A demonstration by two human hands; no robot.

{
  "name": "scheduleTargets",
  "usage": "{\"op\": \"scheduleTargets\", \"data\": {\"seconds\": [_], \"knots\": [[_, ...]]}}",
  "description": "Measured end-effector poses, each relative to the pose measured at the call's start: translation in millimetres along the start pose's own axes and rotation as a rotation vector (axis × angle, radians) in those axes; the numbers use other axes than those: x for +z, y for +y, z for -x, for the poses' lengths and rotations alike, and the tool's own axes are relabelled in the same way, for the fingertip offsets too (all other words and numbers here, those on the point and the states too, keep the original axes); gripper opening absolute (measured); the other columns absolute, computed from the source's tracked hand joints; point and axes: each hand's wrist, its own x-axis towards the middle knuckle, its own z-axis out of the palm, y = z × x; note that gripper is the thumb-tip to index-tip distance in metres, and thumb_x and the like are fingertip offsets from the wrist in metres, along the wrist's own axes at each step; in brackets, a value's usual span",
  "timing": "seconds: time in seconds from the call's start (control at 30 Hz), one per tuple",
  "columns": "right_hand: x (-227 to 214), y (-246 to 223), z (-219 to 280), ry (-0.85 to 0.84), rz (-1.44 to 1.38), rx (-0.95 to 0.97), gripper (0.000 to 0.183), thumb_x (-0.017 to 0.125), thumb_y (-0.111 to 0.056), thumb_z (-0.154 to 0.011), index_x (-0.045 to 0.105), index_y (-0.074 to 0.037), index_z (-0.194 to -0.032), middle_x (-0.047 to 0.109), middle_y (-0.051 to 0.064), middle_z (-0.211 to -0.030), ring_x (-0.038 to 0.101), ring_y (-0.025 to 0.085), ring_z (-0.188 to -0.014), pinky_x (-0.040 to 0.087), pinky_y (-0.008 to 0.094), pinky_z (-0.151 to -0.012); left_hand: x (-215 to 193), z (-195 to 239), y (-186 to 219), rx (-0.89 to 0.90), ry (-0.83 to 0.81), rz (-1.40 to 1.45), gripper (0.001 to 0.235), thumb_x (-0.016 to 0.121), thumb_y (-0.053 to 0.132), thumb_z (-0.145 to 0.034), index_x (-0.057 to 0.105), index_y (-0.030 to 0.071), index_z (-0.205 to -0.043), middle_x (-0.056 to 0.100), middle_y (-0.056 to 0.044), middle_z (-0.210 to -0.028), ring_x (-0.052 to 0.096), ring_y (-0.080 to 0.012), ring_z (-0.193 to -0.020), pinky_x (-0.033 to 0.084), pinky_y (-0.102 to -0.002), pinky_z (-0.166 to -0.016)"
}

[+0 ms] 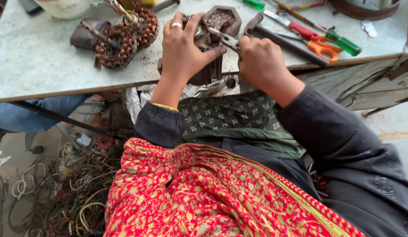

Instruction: The person uses pliers and a screwdriver to remove old copper windings from a motor stator. They repeatedly pull and cut the wires from the slots, then scrape the interior with the screwdriver to clear debris.

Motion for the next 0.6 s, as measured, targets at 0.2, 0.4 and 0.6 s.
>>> {"op": "scheduleTargets", "data": {"seconds": [0.2,0.4,0.6], "knots": [[-7.1,8.3,-2.0,-0.133,-0.167,0.014,0.022,0.069,-0.014,-0.083,0.06,0.002,-0.094,0.067,0.024,-0.083,0.067,0.045,-0.081,0.053,0.053,-0.074,6.2,-0.5,-4.4,0.031,0.028,-0.006,0.097,0.09,0.075,-0.074,0.058,0.017,-0.145,0.053,-0.035,-0.141,0.045,-0.0557,-0.132,0.045,-0.061,-0.105],[-9.1,-3.5,10.2,0.166,0.164,0.05,0.049,0.081,-0.041,-0.087,0.072,-0.008,-0.121,0.068,0.013,-0.097,0.061,0.033,-0.095,0.045,0.05,-0.078,8.0,-0.3,-5.3,0.028,0.028,-0.024,0.096,0.089,0.073,-0.076,0.057,0.015,-0.145,0.053,-0.034,-0.142,0.046,-0.055,-0.131,0.045,-0.06,-0.106],[34.8,-20.3,21.2,0.467,0.137,0.136,0.047,0.073,-0.025,-0.099,0.063,-0.009,-0.142,0.066,0.004,-0.117,0.058,0.024,-0.107,0.044,0.043,-0.097,5.2,-0.8,0.4,0.057,0.059,-0.103,0.104,0.087,0.082,-0.073,0.053,0.012,-0.144,0.055,-0.034,-0.137,0.048,-0.0555,-0.125,0.043,-0.059,-0.103]]}}
